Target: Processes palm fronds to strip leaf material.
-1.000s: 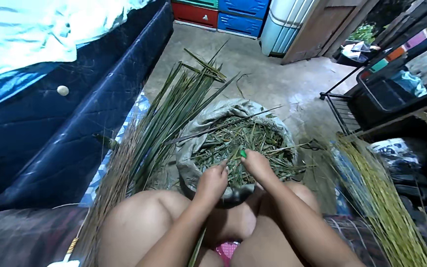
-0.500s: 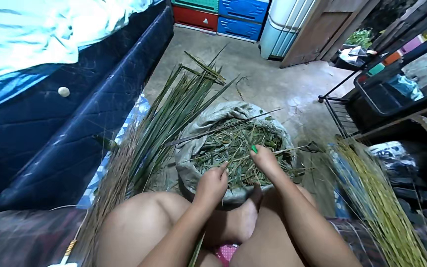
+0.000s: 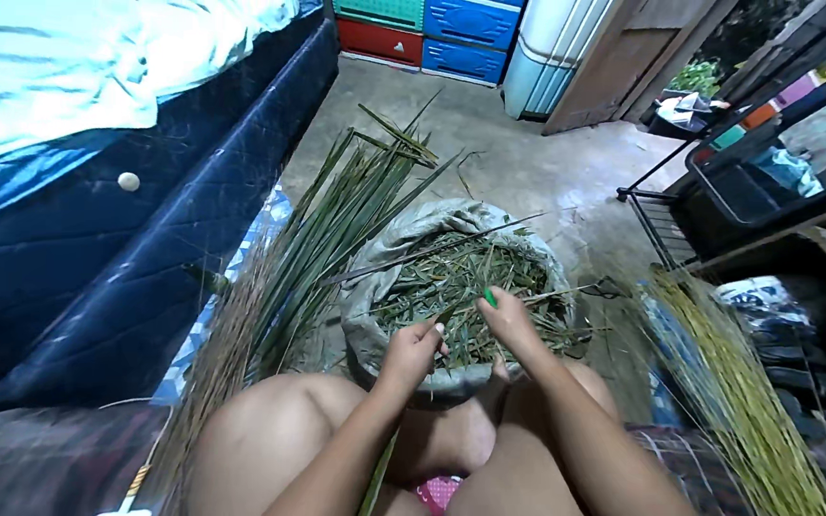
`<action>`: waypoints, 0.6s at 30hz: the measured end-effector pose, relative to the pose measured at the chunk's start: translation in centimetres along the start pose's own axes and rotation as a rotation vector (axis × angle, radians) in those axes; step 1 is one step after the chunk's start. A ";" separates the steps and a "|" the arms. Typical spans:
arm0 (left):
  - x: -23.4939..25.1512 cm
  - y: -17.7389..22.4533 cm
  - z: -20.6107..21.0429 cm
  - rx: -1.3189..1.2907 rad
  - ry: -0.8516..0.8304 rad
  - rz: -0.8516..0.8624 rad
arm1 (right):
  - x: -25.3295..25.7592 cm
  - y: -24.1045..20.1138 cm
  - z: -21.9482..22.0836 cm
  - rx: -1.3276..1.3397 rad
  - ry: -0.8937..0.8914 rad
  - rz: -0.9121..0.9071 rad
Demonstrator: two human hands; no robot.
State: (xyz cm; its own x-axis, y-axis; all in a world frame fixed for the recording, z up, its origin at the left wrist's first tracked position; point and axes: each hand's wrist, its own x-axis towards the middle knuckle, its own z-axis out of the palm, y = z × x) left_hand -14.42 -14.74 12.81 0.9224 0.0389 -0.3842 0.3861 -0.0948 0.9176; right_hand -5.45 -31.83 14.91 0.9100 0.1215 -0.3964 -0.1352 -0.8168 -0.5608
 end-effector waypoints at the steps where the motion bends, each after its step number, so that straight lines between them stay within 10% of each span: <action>1: 0.0 -0.1 0.0 -0.008 -0.004 -0.007 | -0.8 -0.3 0.8 0.054 -0.039 -0.041; 11: 0.0 0.4 1.2 0.135 -0.198 -0.196 | 3.9 1.9 2.5 0.593 0.001 0.125; 18: 0.8 -0.8 0.4 0.334 -0.092 -0.147 | 0.4 0.8 2.4 0.236 -0.150 0.024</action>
State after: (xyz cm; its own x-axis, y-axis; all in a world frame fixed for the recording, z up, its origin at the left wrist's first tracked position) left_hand -13.95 -15.03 11.76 0.8473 -0.0120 -0.5309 0.4788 -0.4150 0.7736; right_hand -6.14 -31.11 12.52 0.8396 0.2003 -0.5050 -0.2595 -0.6688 -0.6967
